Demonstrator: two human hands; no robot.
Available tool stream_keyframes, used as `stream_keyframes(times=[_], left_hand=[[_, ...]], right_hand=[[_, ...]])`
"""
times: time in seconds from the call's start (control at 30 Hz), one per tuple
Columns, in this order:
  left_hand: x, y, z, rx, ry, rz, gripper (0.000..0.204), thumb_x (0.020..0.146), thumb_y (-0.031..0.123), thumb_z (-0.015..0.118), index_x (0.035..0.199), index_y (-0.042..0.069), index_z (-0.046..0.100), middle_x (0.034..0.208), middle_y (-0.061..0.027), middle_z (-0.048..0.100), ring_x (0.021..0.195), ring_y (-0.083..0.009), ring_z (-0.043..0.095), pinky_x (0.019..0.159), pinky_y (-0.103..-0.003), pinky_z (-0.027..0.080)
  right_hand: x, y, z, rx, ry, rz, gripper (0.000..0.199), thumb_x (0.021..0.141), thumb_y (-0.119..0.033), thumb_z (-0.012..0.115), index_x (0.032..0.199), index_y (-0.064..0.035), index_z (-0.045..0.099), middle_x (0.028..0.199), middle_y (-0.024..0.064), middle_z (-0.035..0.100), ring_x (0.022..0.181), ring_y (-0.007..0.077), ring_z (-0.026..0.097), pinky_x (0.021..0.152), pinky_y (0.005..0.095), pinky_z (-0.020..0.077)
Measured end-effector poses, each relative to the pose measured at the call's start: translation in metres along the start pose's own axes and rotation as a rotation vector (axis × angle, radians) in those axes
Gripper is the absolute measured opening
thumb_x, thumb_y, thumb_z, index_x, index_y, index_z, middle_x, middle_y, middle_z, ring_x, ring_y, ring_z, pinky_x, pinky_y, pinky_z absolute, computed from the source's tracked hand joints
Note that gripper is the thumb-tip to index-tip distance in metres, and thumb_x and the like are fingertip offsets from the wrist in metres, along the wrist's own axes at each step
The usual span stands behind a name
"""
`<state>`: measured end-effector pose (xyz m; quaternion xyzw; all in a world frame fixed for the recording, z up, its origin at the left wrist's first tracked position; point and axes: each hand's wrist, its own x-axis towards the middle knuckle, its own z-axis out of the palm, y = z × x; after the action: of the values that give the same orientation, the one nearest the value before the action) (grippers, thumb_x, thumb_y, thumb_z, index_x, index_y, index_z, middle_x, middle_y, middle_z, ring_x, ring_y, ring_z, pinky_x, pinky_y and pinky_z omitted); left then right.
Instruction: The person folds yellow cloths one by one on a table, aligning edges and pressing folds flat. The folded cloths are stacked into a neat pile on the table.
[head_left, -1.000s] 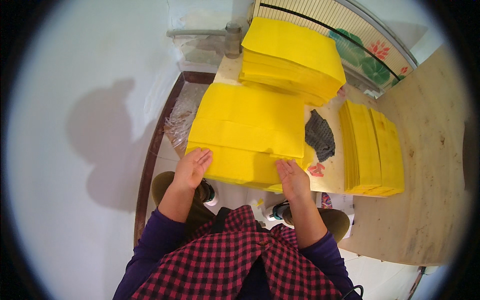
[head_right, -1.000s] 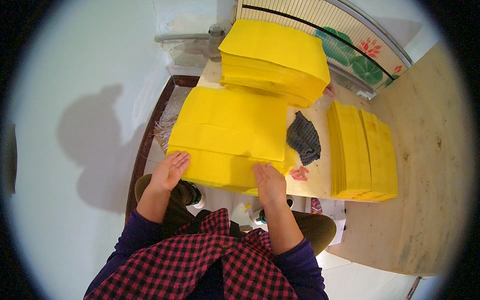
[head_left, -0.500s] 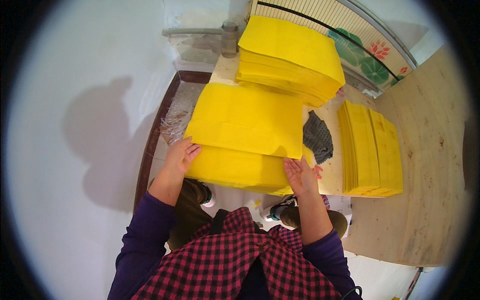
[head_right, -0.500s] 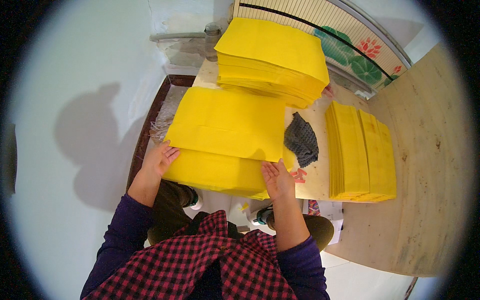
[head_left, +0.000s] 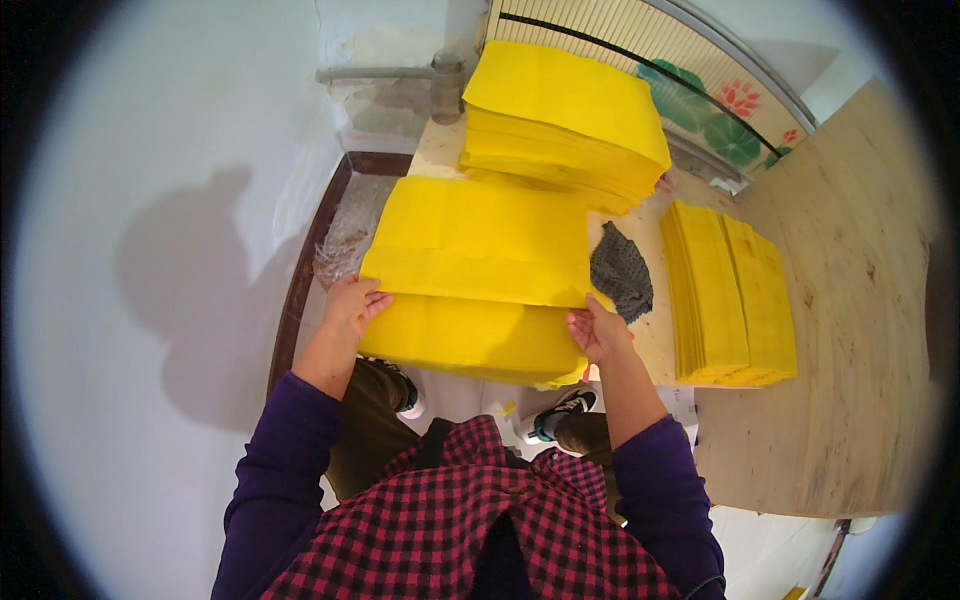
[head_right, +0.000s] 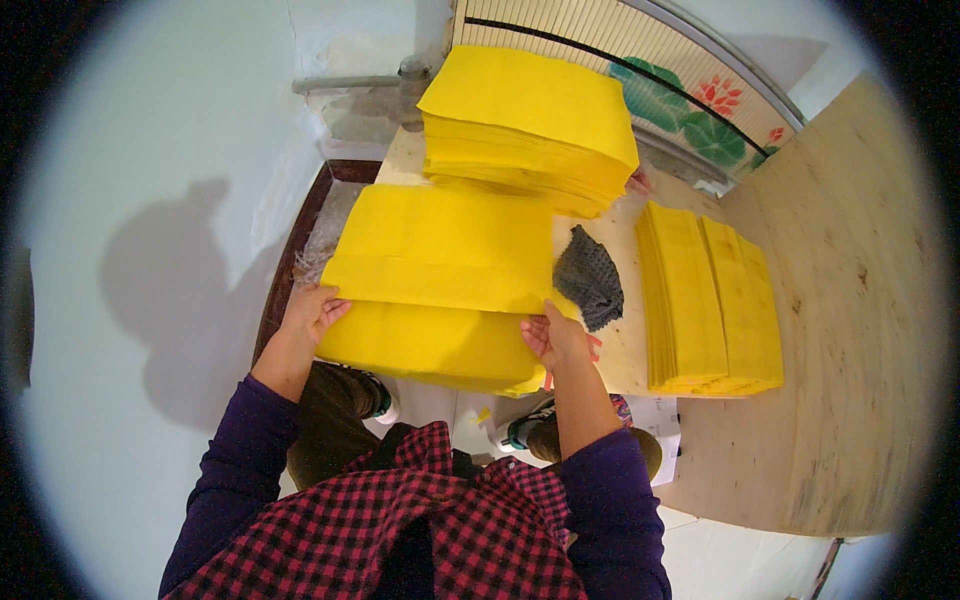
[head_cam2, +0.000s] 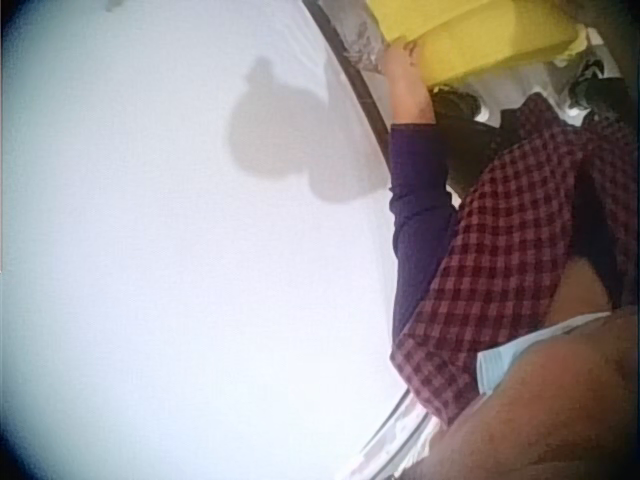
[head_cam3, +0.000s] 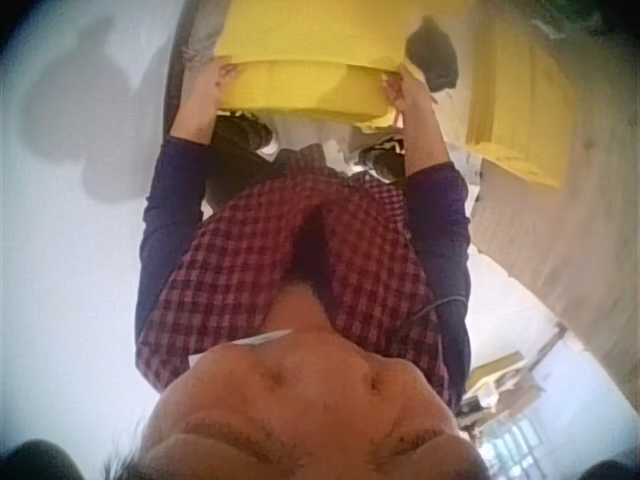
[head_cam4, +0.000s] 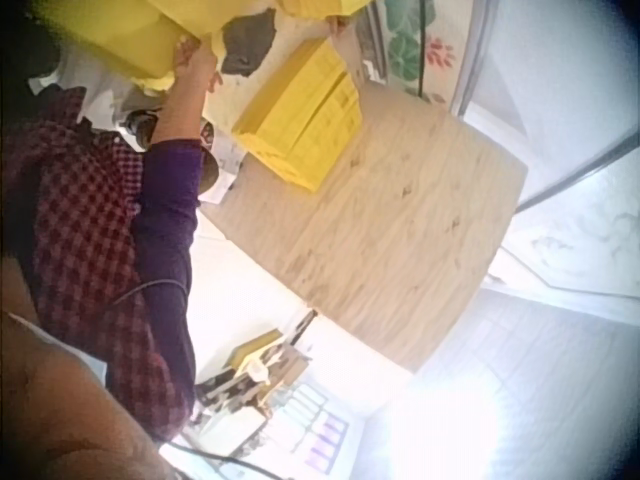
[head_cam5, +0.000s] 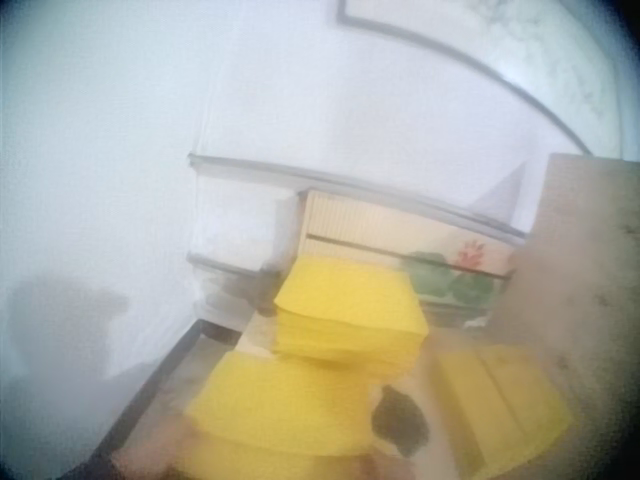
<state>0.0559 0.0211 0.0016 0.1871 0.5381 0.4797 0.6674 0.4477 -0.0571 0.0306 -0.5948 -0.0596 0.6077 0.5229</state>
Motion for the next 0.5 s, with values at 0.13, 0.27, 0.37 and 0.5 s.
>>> stream_keyframes(times=[0.13,0.27,0.37,0.5], left_hand=[[0.001,0.000,0.001,-0.001,0.023,0.008,0.021,0.085,-0.002,0.055,0.105,0.002,0.055,0.096,-0.0121,0.064,0.080,-0.0247,0.064,0.073,-0.036,0.057],[-0.003,0.001,-0.002,0.010,0.027,0.010,0.021,0.084,-0.002,0.055,0.105,0.002,0.055,0.097,-0.0122,0.064,0.079,-0.0248,0.064,0.072,-0.036,0.057],[-0.015,0.003,-0.013,0.073,-0.004,0.007,0.023,0.085,0.000,0.055,0.108,0.002,0.054,0.098,-0.0120,0.064,0.081,-0.0241,0.064,0.074,-0.036,0.056],[-0.038,0.004,-0.029,0.192,-0.085,-0.042,0.026,0.088,0.005,0.055,0.113,0.004,0.053,0.102,-0.0107,0.064,0.085,-0.0224,0.064,0.079,-0.036,0.055]], right_hand=[[0.007,-0.004,0.001,-0.121,0.055,-0.016,0.019,0.094,-0.018,0.056,0.098,0.0004,0.058,0.077,0.0099,0.065,0.064,0.0167,0.065,0.054,0.0274,0.0573],[-0.003,-0.006,0.003,-0.174,0.095,-0.030,0.016,0.092,-0.013,0.055,0.099,0.0014,0.058,0.079,0.0116,0.066,0.065,0.0169,0.066,0.054,0.0278,0.0573],[-0.024,-0.006,-0.002,-0.268,0.040,-0.026,0.018,0.091,-0.012,0.055,0.099,0.0031,0.057,0.080,0.0134,0.066,0.065,0.0190,0.066,0.055,0.0282,0.0578],[-0.048,-0.009,-0.013,-0.461,-0.043,0.036,0.023,0.090,-0.013,0.055,0.102,0.0062,0.056,0.083,0.0170,0.066,0.068,0.0234,0.067,0.059,0.0307,0.0593]])
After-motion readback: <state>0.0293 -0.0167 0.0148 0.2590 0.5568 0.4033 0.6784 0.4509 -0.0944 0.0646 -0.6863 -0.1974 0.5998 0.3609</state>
